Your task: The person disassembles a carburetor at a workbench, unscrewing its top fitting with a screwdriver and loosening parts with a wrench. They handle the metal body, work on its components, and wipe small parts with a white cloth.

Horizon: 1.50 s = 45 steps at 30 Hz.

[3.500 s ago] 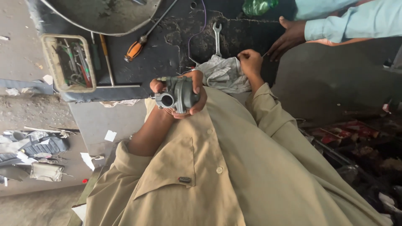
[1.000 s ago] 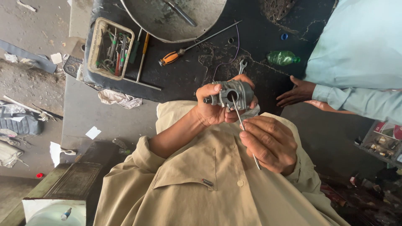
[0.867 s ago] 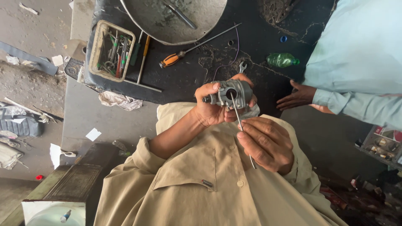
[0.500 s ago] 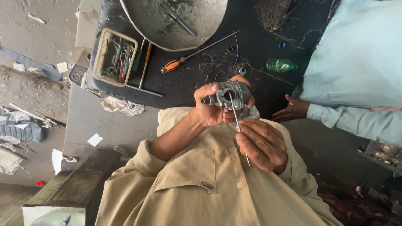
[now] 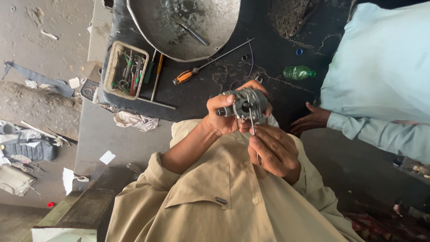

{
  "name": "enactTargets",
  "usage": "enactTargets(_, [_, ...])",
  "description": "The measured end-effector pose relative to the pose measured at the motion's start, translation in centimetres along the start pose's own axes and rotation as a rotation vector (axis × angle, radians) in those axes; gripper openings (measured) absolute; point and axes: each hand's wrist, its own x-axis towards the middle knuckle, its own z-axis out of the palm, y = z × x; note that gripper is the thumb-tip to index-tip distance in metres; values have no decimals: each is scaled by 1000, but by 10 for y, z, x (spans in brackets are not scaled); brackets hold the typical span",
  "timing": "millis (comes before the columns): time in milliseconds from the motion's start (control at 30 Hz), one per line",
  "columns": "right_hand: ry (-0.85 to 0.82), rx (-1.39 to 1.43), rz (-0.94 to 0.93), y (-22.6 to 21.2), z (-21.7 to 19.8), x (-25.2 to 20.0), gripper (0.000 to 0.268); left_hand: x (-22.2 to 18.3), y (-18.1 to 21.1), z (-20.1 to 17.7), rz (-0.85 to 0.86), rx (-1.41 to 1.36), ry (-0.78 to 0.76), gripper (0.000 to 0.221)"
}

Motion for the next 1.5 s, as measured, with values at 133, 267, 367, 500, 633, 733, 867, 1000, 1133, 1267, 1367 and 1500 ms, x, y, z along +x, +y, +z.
enactTargets(133, [-6, -11, 58, -4, 1, -5, 30, -2, -1, -6, -12, 3, -10, 77])
enactTargets(267, [14, -51, 86, -7, 3, -5, 36, -2, -2, -5, -19, 33, 0, 77])
enactTargets(367, [40, -93, 76, -7, 5, -4, 39, -3, -3, -3, -23, 26, -5, 76])
enactTargets(500, [73, -137, 77, -10, 3, -1, 41, -6, -5, -5, -22, 29, -6, 76])
enactTargets(633, [77, -155, 90, -13, 0, 3, 41, -9, -5, -8, -29, -2, -31, 74])
enactTargets(733, [102, -171, 83, -12, 1, 2, 40, -10, -5, -16, -53, -38, 16, 68])
enactTargets(867, [146, -183, 81, -6, 8, -6, 39, -18, -4, -61, -20, 38, 127, 62])
enactTargets(1000, [213, -157, 124, 4, 18, -20, 34, -23, 4, -76, -45, 251, 426, 51])
enactTargets(1133, [248, -138, 222, 6, 29, -44, 28, -38, -5, -181, -70, 364, 705, 33])
enactTargets(1267, [269, -23, 430, 8, 33, -60, 21, -47, -9, -271, -33, 277, 920, 29])
enactTargets(1367, [304, 93, 580, 9, 36, -71, 20, -48, -2, -296, -61, 275, 1050, 29])
enactTargets(1500, [372, 258, 804, 12, 36, -79, 21, -33, 14, -273, -114, 485, 1312, 38])
